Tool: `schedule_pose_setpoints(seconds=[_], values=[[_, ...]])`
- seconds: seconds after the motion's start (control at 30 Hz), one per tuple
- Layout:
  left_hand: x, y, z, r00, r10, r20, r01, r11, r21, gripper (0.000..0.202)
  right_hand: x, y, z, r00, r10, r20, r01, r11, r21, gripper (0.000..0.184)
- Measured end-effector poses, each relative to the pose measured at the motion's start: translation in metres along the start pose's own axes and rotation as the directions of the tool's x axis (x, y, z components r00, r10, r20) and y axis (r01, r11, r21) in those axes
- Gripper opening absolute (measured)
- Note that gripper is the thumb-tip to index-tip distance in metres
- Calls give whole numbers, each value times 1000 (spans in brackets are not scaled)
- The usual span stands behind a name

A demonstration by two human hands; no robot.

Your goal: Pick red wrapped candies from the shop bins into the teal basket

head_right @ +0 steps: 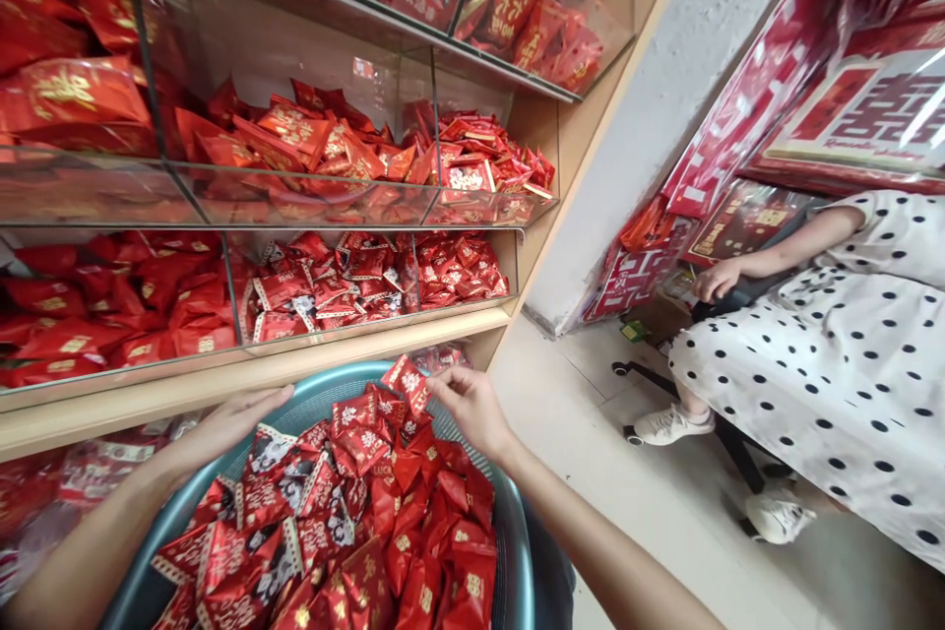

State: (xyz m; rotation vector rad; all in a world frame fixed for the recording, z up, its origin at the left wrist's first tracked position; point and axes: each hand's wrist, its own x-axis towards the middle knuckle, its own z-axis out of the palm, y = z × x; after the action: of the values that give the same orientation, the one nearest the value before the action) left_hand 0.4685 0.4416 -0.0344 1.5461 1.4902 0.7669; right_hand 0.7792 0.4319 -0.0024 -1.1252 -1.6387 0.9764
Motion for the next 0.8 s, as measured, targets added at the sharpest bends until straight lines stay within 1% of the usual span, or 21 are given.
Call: schedule_pose_setpoints(seconds=[0.07, 0.13, 0.2, 0.3, 0.37, 0.43, 0.53, 0.6, 0.67, 0.7, 0.8], values=[[0, -2, 0, 1000, 4, -3, -4, 1000, 10, 59, -6, 2, 8, 999, -20, 43, 22, 999, -40, 31], [2, -6, -1, 1000, 4, -4, -4, 1000, 20, 59, -11, 3, 8, 995, -30, 90, 38, 996, -83, 30], [3, -10, -1, 1000, -1, -1, 1, 1000, 20, 58, -15, 3, 3, 987, -9, 161, 30, 992, -126, 30], [4, -12, -1, 1000, 4, 3, -4, 1000, 0, 57, -19, 6, -8, 958, 58, 279, -4, 982, -191, 32], [5, -12, 0, 1000, 13, 3, -13, 1000, -11, 57, -20, 10, -12, 945, 74, 318, 3, 972, -235, 34], [5, -12, 0, 1000, 17, 3, -17, 1000, -10, 57, -18, 15, -14, 938, 40, 344, 64, 956, -286, 34], [7, -12, 0, 1000, 16, 7, -16, 1000, 1, 58, -13, 17, -12, 914, -39, 403, 198, 912, -360, 32], [7, -11, 0, 1000, 11, 9, -11, 1000, 7, 58, -11, 15, -11, 898, -69, 434, 247, 896, -370, 31], [6, -10, 0, 1000, 6, 10, -6, 1000, 11, 58, -9, 12, -10, 902, -70, 427, 231, 913, -337, 31], [6, -9, 0, 1000, 4, 11, -4, 1000, 12, 57, -9, 11, -9, 913, -63, 403, 201, 929, -309, 31], [4, -7, 0, 1000, -5, 7, 5, 1000, 18, 56, -8, 9, -8, 963, -20, 269, 78, 975, -208, 31]])
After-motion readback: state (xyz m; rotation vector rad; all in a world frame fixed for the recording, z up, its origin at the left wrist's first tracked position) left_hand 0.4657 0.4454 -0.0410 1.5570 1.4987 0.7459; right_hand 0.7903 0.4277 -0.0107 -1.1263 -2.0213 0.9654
